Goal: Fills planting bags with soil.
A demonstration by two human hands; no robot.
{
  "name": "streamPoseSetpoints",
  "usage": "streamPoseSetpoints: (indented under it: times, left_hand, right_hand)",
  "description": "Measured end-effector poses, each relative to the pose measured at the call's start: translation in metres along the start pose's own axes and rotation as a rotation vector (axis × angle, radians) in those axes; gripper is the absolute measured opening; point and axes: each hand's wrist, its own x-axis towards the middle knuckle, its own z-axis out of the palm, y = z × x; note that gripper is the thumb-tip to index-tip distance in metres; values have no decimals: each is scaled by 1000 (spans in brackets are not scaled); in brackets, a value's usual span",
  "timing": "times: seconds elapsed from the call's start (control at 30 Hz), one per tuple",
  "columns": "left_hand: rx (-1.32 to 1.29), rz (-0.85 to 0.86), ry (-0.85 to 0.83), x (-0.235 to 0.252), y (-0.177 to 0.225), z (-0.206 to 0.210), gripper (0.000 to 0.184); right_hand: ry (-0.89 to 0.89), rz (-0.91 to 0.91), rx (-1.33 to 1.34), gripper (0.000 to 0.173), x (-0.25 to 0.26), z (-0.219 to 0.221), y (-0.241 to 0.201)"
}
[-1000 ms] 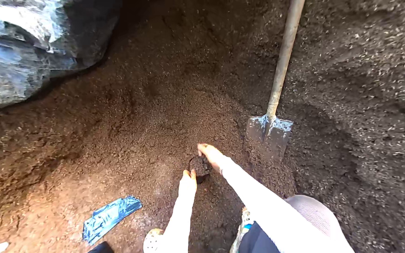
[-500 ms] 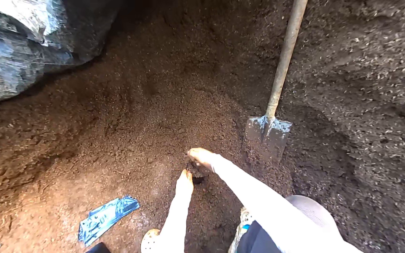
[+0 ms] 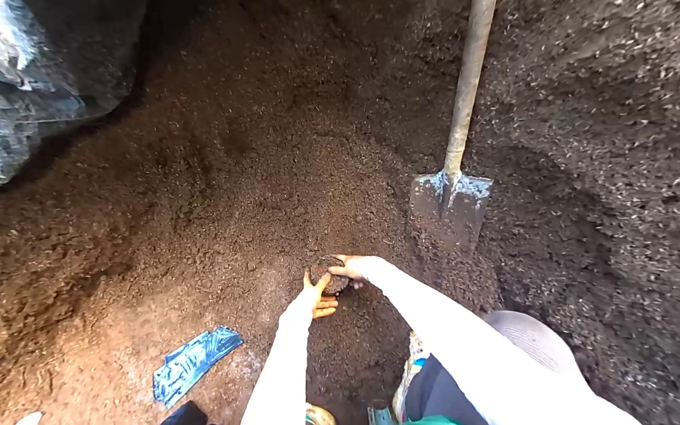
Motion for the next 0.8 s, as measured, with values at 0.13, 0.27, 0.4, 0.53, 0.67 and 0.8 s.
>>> streamPoseSetpoints:
  times: [0.13, 0.27, 0.4, 0.53, 0.67, 0.8]
  left_hand:
    - [20, 26, 114, 2, 15, 10, 78]
    - [103, 67, 170, -1, 19, 11, 69]
    - [455, 125, 233, -6, 15, -2, 69]
    - [697, 502, 417, -11, -3, -2, 103]
    - [903, 918, 382, 17, -10, 4, 131]
    - [820, 1035, 290, 31, 2, 4, 82]
  right_hand:
    - [106, 22, -173, 57, -8, 2, -25]
    - [120, 82, -188, 52, -23, 3, -44]
    - [15, -9, 231, 66, -1, -33, -11]
    - [96, -92, -53, 71, 65, -10, 73]
    - [159, -13, -260, 94, 61, 54, 105]
    - [252, 70, 234, 66, 56, 69, 114]
